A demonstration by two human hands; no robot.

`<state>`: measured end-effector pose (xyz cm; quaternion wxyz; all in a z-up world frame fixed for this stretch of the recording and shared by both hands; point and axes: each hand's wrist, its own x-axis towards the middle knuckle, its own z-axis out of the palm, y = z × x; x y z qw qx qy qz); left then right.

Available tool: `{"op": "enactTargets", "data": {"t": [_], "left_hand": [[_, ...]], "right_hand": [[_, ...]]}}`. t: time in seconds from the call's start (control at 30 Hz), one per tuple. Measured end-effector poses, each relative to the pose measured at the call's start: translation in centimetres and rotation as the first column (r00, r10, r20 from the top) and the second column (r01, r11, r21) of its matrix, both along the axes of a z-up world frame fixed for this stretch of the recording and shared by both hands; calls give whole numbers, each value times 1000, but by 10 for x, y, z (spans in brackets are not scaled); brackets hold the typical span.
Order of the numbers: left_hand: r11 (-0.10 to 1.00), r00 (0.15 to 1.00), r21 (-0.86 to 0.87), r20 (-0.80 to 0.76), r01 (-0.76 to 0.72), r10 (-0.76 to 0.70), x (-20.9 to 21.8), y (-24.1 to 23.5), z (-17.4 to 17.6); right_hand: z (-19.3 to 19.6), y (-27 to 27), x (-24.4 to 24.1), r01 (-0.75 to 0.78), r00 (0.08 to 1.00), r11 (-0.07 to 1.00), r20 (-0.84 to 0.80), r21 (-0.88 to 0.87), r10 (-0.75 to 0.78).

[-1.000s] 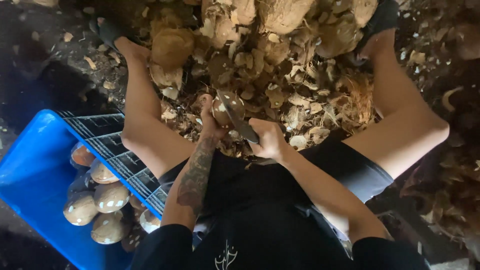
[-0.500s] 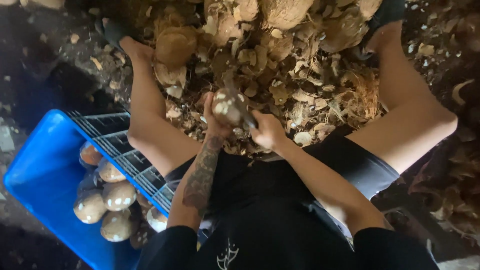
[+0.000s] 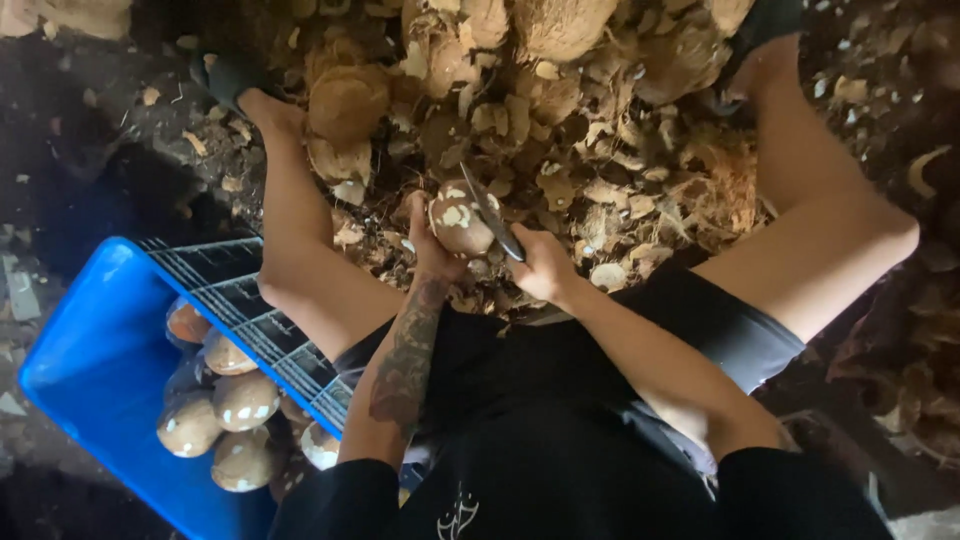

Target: The person sits on the ground and uses a knife to peel the husk off coconuts one at a time. They rotate each coconut while scraping away the outer layer and place the peeled coconuts into a blue crate.

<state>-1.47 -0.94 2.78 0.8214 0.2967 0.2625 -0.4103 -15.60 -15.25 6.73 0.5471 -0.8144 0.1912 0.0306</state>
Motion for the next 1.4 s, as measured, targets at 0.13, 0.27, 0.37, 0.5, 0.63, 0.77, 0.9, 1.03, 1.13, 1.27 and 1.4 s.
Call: {"op": "enactTargets", "data": {"t": [0.13, 0.27, 0.37, 0.5, 0.63, 0.77, 0.9, 1.03, 1.13, 1.27, 1.4], "left_hand": [[997, 999, -74, 14, -30, 31, -3, -6, 13], [999, 999, -35, 50, 14, -12, -4, -3, -1], [999, 999, -29, 10, 40, -40, -1, 0, -8], [999, 995, -21, -89, -39, 37, -16, -19, 88], [999, 998, -17, -58, -35, 34, -11, -11, 28], [976, 991, 209, -129, 62, -35, -8, -25, 67], [984, 984, 173, -178, 32, -1, -11, -21, 36], [994, 993, 90, -105, 61, -51, 0, -22, 35], [997, 992, 79, -124, 9, 1, -6, -27, 40], [993, 989, 114, -141, -22, 38, -11, -27, 26], [988, 978, -71, -167, -137, 123, -18, -30, 75]], "right_hand": [[-17, 7, -7, -18, 994, 994, 103, -106, 29], [19, 16, 0, 28, 895, 990, 444, -139, 37], [64, 3, 15, -9, 999, 993, 51, -120, 15], [-22, -26, -4, 135, 955, 990, -273, 41, -119], [13, -15, -12, 44, 999, 991, 33, -128, -40], [-1, -5, -11, 25, 958, 996, 285, -88, 1], [35, -2, 7, 144, 967, 989, -208, -14, -144], [28, -24, 6, 214, 920, 958, -368, 191, -132], [9, -17, -4, 80, 995, 996, 61, 30, -82], [55, -6, 9, 46, 998, 997, 46, -56, -43], [16, -17, 5, 255, 927, 958, -316, 129, -204]]}}
